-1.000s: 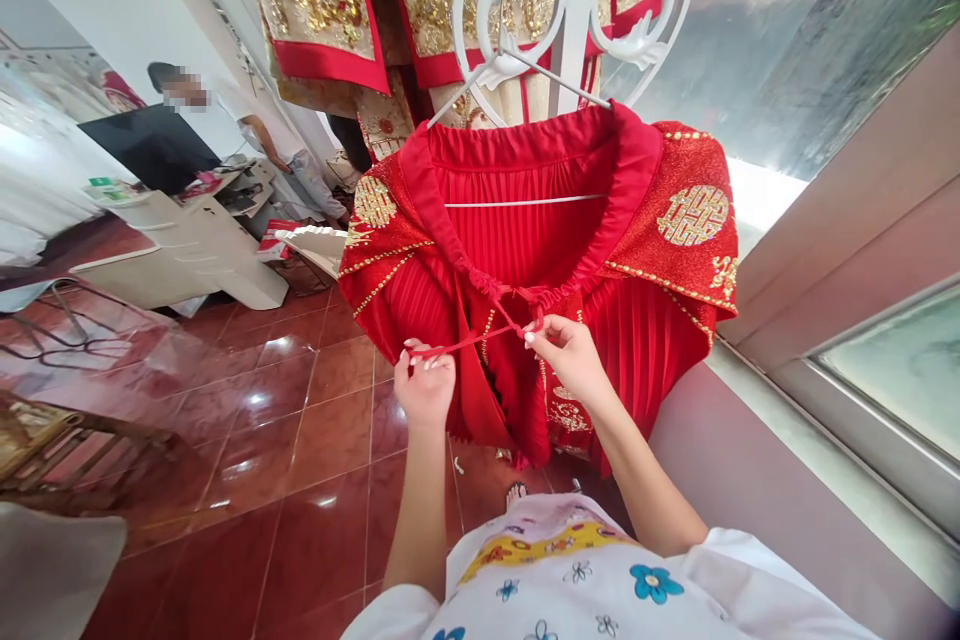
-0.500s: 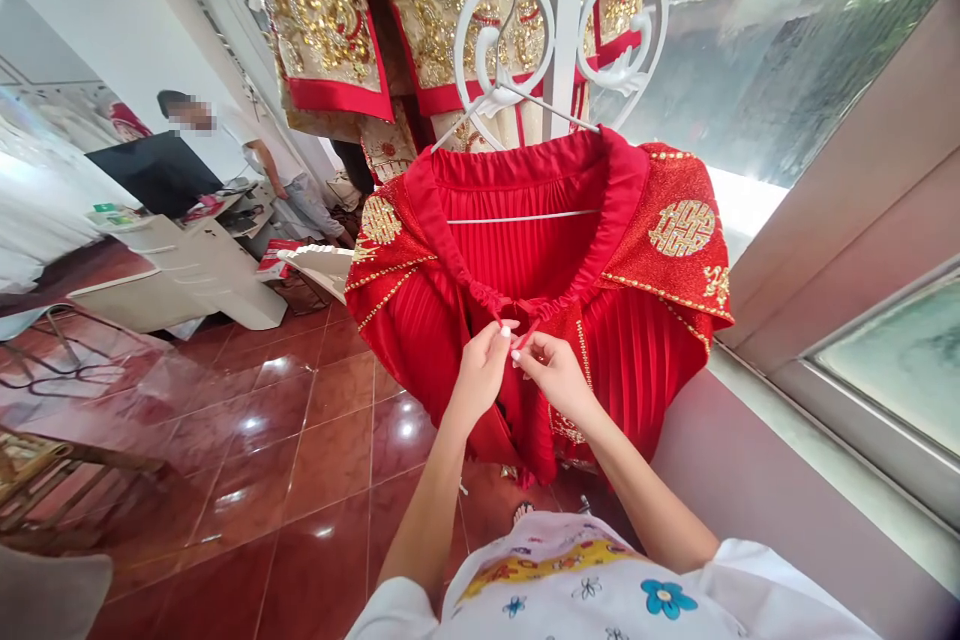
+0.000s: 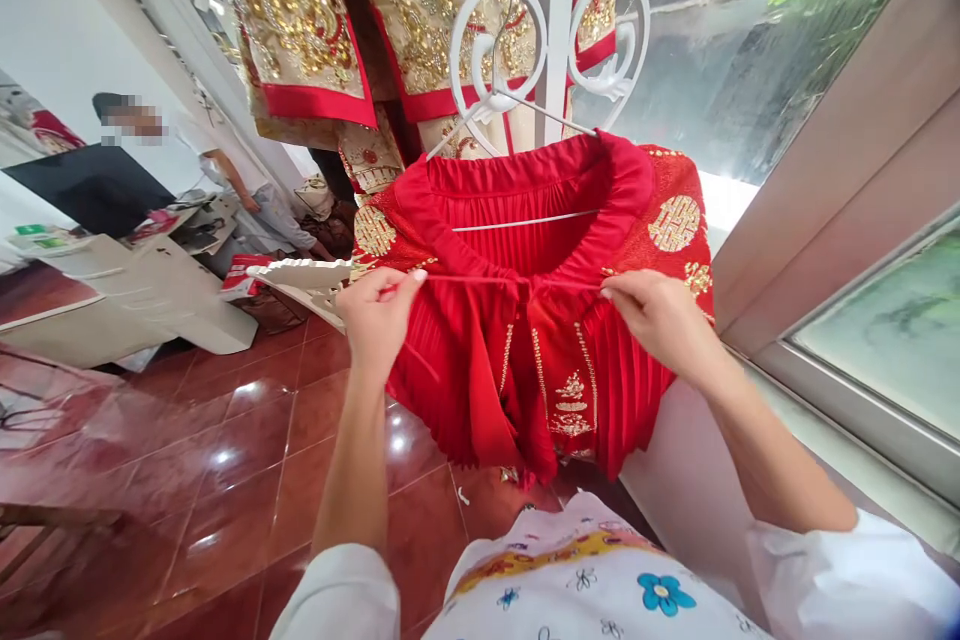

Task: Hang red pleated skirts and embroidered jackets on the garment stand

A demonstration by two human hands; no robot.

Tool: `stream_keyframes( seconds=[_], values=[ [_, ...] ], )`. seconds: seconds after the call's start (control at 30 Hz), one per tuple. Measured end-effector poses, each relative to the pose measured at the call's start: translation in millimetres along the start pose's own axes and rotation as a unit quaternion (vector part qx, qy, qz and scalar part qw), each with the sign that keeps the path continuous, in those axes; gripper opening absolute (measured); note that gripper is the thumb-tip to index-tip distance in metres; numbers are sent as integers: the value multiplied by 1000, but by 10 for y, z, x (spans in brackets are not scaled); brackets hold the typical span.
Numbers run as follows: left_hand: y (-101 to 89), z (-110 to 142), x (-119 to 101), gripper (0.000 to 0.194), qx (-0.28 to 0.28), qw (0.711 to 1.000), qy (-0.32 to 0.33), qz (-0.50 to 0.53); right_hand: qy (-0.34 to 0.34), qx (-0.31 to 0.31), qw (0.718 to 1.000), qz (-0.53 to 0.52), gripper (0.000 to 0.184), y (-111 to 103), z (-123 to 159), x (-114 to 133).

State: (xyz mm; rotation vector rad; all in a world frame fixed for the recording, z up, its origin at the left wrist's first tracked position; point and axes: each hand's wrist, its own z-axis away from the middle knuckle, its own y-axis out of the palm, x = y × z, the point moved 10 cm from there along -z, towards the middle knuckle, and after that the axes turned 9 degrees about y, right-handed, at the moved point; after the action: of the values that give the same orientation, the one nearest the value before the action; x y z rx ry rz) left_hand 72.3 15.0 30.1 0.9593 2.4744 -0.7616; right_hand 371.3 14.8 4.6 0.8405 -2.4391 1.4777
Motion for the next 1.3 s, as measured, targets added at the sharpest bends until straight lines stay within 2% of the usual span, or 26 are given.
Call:
stream_keyframes(
  seconds=[0.07,0.17,0.23,0.3,0.37,0.43,0.5,0.6,0.63,0.7,0.8,0.9,1.0,1.13,1.3],
  values=[
    [-74,-41,146,27,-25,999,-1,-20,17,-29,999,9,26,-39,-39,-169],
    [128,25,367,27,30,999,-21,1,40,-71,997,-5,25,-6,-60,-262],
    [276,90,411,25,58,998,-20,5,63,-87,994,-1,24,56,-78,-249],
    [333,126,322,22,40,999,14,-28,86,-85,992,33,23,149,-105,-201],
    [356,158,131,20,-5,995,67,-75,113,-83,987,81,22,225,-123,-151],
    [467,205,-84,22,-22,988,117,-95,147,-107,975,127,21,222,-109,-98],
    [667,257,-265,21,1,984,153,-89,168,-154,961,158,20,154,-70,9],
    [937,330,-444,25,49,979,173,-93,149,-212,953,155,22,77,-32,263],
    [988,351,-475,26,58,978,171,-107,136,-209,957,145,23,98,-46,333],
    [1036,391,-492,27,70,974,153,-150,120,-164,970,133,22,218,-110,408],
    [1059,461,-425,21,91,968,109,-207,122,-72,979,144,22,460,-206,363],
    [1144,542,-326,18,129,968,75,-200,119,-33,982,145,22,595,-252,282],
    [1224,599,-237,11,146,977,40,-149,105,-34,988,108,22,608,-263,256],
    [1269,627,-236,3,142,990,15,-9,90,-31,994,52,17,518,-249,257],
    [1169,542,-261,7,126,985,-18,113,14,14,999,35,19,432,-222,404]
  ],
)
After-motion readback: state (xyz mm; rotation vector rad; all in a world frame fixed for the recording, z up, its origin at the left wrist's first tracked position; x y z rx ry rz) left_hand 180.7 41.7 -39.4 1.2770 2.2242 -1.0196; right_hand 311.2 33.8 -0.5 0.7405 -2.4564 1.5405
